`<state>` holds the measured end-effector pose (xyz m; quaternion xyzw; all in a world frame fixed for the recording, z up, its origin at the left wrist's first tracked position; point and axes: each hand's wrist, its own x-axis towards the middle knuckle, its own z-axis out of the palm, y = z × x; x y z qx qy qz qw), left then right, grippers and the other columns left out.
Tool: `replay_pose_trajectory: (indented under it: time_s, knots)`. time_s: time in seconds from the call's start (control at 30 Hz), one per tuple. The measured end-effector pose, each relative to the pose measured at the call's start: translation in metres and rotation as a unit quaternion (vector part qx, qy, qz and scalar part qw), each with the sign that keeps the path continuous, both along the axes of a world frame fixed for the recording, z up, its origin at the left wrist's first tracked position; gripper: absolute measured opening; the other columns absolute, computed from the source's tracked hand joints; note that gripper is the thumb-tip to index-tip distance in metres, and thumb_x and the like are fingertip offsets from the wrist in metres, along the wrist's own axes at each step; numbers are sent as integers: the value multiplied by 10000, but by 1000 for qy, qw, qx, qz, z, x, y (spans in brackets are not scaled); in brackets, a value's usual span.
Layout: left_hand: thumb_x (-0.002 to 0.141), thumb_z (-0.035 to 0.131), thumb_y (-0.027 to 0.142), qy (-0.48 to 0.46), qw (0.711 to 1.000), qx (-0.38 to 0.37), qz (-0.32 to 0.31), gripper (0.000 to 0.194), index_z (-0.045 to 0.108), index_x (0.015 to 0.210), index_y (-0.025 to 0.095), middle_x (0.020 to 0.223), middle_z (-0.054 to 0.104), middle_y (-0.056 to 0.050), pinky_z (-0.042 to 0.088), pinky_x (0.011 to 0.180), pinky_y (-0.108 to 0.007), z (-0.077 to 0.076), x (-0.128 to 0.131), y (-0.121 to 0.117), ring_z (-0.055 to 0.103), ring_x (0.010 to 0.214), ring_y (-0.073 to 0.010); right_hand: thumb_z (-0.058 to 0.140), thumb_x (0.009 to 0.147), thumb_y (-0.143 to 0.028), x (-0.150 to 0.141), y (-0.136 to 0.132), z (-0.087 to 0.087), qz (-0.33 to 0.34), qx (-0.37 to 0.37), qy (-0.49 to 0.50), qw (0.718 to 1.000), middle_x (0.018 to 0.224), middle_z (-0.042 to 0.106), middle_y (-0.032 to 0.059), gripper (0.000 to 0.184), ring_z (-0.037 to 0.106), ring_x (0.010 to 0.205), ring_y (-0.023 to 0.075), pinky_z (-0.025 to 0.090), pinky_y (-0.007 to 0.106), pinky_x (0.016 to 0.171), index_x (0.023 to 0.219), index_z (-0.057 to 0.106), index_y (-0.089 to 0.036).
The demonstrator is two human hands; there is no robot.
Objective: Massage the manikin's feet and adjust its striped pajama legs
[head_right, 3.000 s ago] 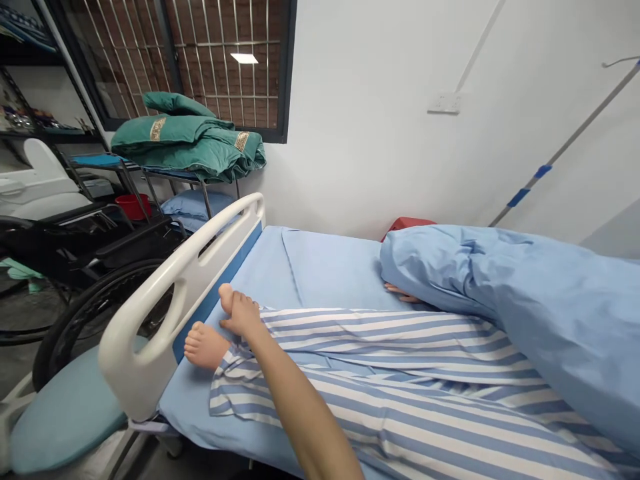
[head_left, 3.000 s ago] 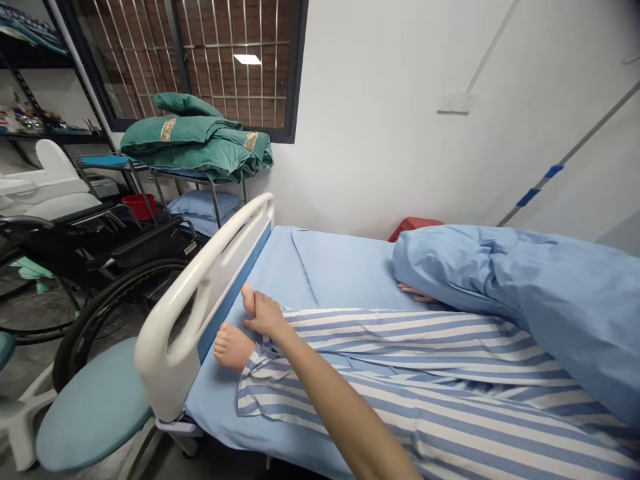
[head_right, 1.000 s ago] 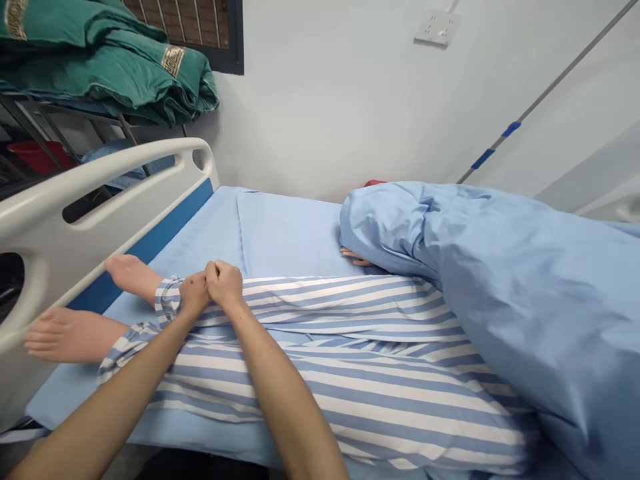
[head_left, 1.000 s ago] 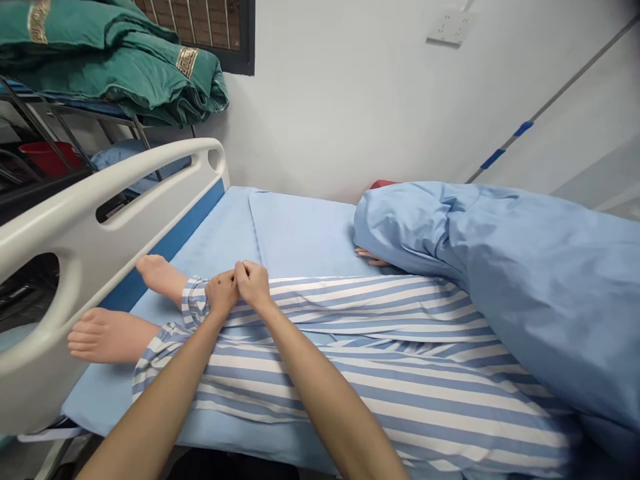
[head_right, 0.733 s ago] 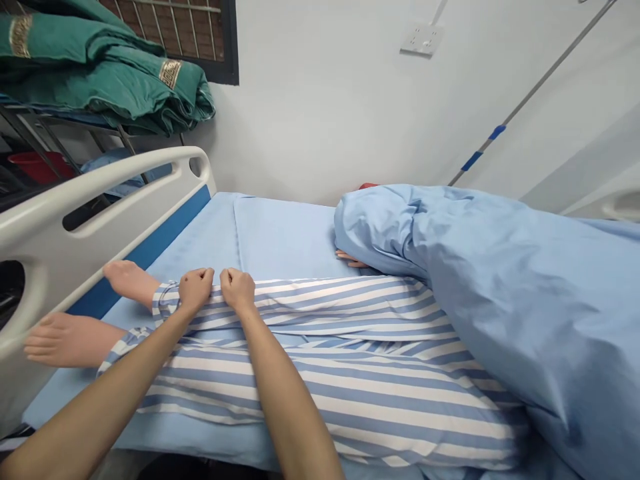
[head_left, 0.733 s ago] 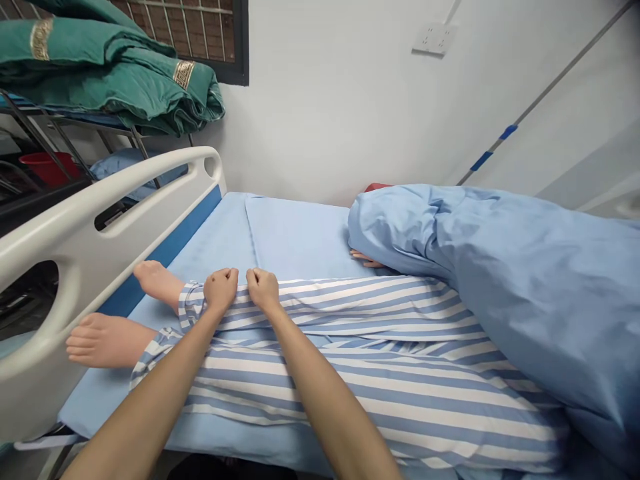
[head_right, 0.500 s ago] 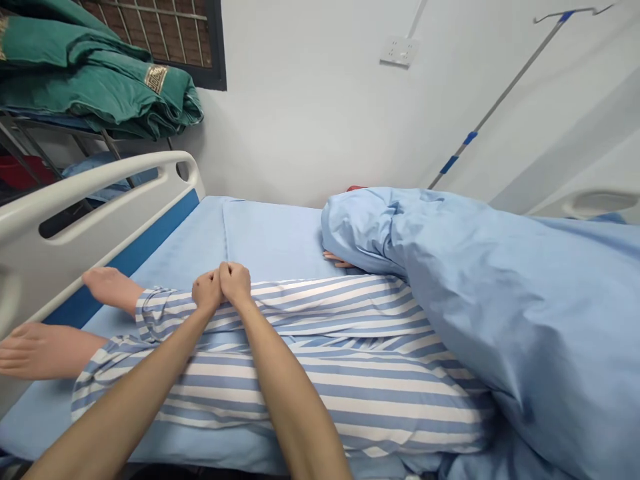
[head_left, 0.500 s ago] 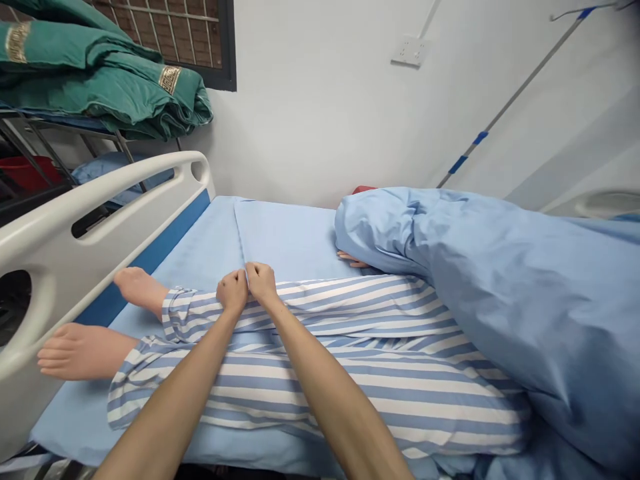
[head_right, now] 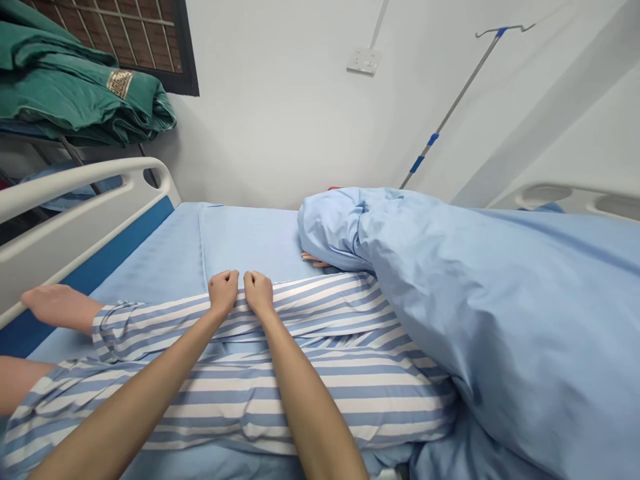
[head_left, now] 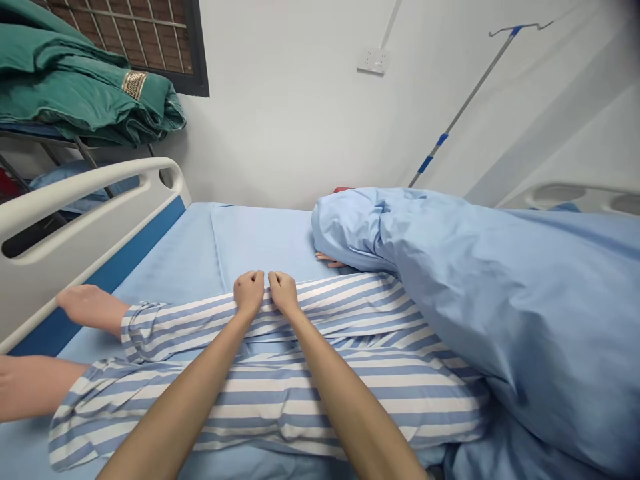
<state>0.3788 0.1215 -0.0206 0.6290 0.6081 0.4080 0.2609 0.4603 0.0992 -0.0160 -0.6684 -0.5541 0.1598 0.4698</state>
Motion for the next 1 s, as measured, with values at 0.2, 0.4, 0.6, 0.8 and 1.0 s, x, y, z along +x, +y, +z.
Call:
replay_pose_trajectory:
  time_s: [0.2,0.4,0.6,0.8,1.0]
  knots:
    - [786,405,325,62,998,14,-28,322,389,493,192,501,415,15,200,555,-268,-5,27,-11,312,541,-124,382,876,-369,56,-23,4,3,43,-49,998,494,329,-53,388,305,515,101,217,253,546,532,345,-193]
    - [805,385,344,9,996,18,-84,362,321,484,190,477,366,24,224,546,-255,-2,70,-25,335,523,-117,382,858,-371,97,-36,11,-28,27,-22,999,485,319,-54,392,309,513,98,217,251,530,514,319,-195]
    - [730,464,276,45,997,3,-66,255,378,502,202,507,444,24,252,554,-261,11,114,-32,379,543,-128,388,852,-375,129,-48,11,-41,27,-44,998,471,301,-59,393,290,503,92,197,258,529,512,323,-188]
    - [793,425,354,35,993,15,-110,326,457,506,203,539,536,-14,284,572,-266,17,160,-45,471,589,-144,362,859,-396,176,-54,14,-91,59,-24,994,513,423,-33,383,358,543,108,251,243,550,547,424,-183]
    - [733,490,366,17,993,-6,-120,318,397,477,200,495,431,6,231,564,-276,6,168,-51,401,551,-136,369,884,-354,219,-66,5,-256,-34,-147,955,579,555,42,397,364,555,128,196,281,568,597,567,-164]
